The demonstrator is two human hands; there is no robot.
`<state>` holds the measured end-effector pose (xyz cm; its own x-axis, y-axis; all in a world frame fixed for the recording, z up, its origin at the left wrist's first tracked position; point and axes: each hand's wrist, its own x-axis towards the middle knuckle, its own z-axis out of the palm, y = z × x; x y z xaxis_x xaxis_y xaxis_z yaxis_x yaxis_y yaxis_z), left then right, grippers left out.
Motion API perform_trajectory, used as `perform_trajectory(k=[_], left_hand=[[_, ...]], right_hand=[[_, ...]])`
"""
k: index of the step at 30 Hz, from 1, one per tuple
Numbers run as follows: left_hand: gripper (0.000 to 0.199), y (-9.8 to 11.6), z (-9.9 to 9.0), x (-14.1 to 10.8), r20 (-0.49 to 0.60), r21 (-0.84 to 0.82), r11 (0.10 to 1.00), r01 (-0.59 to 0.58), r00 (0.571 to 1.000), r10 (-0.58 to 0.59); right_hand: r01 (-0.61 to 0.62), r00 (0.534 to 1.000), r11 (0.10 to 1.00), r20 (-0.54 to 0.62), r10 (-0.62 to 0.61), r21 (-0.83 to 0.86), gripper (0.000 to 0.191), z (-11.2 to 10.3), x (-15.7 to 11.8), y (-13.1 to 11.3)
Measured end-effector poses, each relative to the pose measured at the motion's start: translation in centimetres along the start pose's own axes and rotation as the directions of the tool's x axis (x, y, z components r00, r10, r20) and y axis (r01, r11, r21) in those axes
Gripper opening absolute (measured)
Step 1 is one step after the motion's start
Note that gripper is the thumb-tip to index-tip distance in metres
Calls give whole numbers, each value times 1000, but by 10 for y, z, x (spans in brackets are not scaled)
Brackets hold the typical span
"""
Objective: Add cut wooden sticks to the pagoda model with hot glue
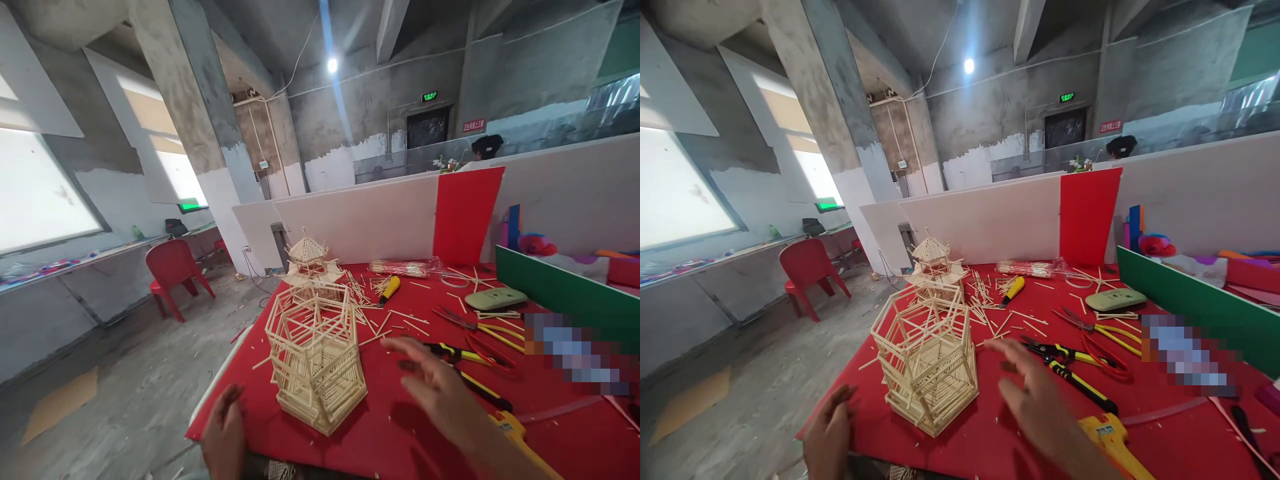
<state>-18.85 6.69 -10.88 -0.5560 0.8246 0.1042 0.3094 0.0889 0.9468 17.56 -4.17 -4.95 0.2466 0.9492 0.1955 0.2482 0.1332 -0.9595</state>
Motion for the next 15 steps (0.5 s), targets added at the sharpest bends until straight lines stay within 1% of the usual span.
perform_trajectory(k=[2,3,4,6,8,11,12,15], left_hand=[[48,18,2,25,-40,-112,992,53,998,-58],[49,25,7,37,-34,-171,983,70,996,-77],[49,31,13,50,-22,-211,975,71,997,-78],[45,40,29,73,2,-267,961,75,997,-77],[39,45,47,92,67,-317,945,85,995,-67],[36,49,73,116,204,-377,920,110,978,-34],[36,50,81,122,250,-389,913,123,968,-24],[41,56,102,137,361,-410,897,169,933,-11]], right_hand=[[15,998,998,62,-12,-55,51,-25,37,-19],[19,994,994,108,-8,-105,49,-33,59,-23],[19,991,990,134,0,-141,45,-37,82,-22],[-22,989,986,138,45,-166,32,-34,128,-11],[-53,987,980,136,80,-190,23,-23,167,8],[-108,982,969,128,139,-223,12,4,212,40],[-116,980,967,130,148,-228,13,13,223,49],[-97,980,970,150,133,-224,26,42,251,68]])
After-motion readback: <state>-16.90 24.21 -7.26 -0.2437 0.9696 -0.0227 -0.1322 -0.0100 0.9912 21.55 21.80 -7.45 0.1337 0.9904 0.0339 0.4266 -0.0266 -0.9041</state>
